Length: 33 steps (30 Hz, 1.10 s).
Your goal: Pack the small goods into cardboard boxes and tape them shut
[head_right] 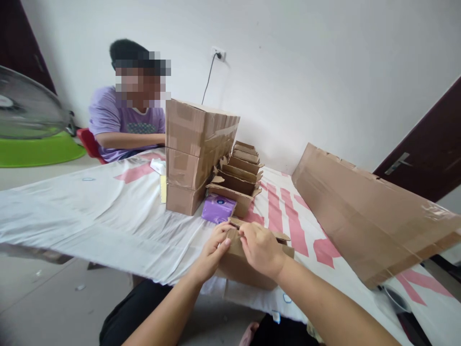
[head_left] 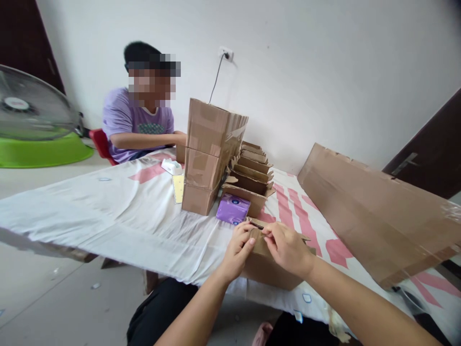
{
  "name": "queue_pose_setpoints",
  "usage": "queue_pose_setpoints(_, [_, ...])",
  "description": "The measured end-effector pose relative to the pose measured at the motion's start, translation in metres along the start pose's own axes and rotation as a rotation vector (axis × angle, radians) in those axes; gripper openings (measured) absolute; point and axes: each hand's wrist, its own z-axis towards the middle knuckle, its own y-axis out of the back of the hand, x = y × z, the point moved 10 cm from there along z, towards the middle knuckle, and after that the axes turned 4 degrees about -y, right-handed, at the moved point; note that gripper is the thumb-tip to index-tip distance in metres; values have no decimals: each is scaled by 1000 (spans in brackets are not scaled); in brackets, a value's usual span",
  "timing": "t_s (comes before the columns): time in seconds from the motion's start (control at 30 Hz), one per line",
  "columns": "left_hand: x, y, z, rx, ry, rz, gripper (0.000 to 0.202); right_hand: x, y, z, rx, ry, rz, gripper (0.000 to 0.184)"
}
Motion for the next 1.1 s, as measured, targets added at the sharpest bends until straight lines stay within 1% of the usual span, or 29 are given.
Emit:
queue_pose_setpoints(0.1, [0, 0, 0, 2, 5, -7, 39, 11, -4, -1, -35, 107, -111, 14])
queue_pose_setpoints(0.17, [1, -1, -1, 9, 10, -8, 39, 11, -2, 1, -84, 130, -143, 18])
queue_pose_setpoints(0.2, [1, -1, -1, 13, 13, -9, 39, 6, 3, 3, -121, 104, -143, 18])
queue_pose_setpoints(0.33, [1, 0, -1, 20, 9, -14, 38, -27, 29, 12, -270, -94, -43, 17])
queue_pose_setpoints(0.4, [-1, 1, -2, 13, -1, -15, 36, -37, 38, 14, -286, -136, 61, 19])
queue_pose_setpoints(0.47, [-3, 2, -2, 2, -8, -21, 33, -39, 41, 14, -253, -135, 173, 22])
queue_pose_setpoints(0.53, [-4, 3, -3, -16, -8, -22, 31, -35, 38, 10, -201, -123, 228, 22])
queue_pose_setpoints(0.63, [-4, 3, -2, -26, 0, -10, 32, -14, 27, 0, -137, -35, 172, 16])
queue_pose_setpoints(0.73, [-2, 1, -2, -15, 9, -2, 33, 8, 16, -8, -128, 90, 50, 13])
queue_pose_setpoints(0.8, [-1, 0, -1, -11, 12, -1, 33, 11, 11, -8, -146, 113, 0, 14])
queue_pose_setpoints(0.87, [-1, 0, -1, -10, 10, -4, 32, 4, 14, -4, -191, 71, -2, 17])
queue_pose_setpoints(1.0, [-1, -2, -1, 3, 3, -11, 29, -21, 27, 2, -297, -93, 20, 14])
queue_pose_setpoints(1.1, [-1, -3, -1, 3, 12, -8, 27, -32, 26, 0, -305, -176, 68, 11])
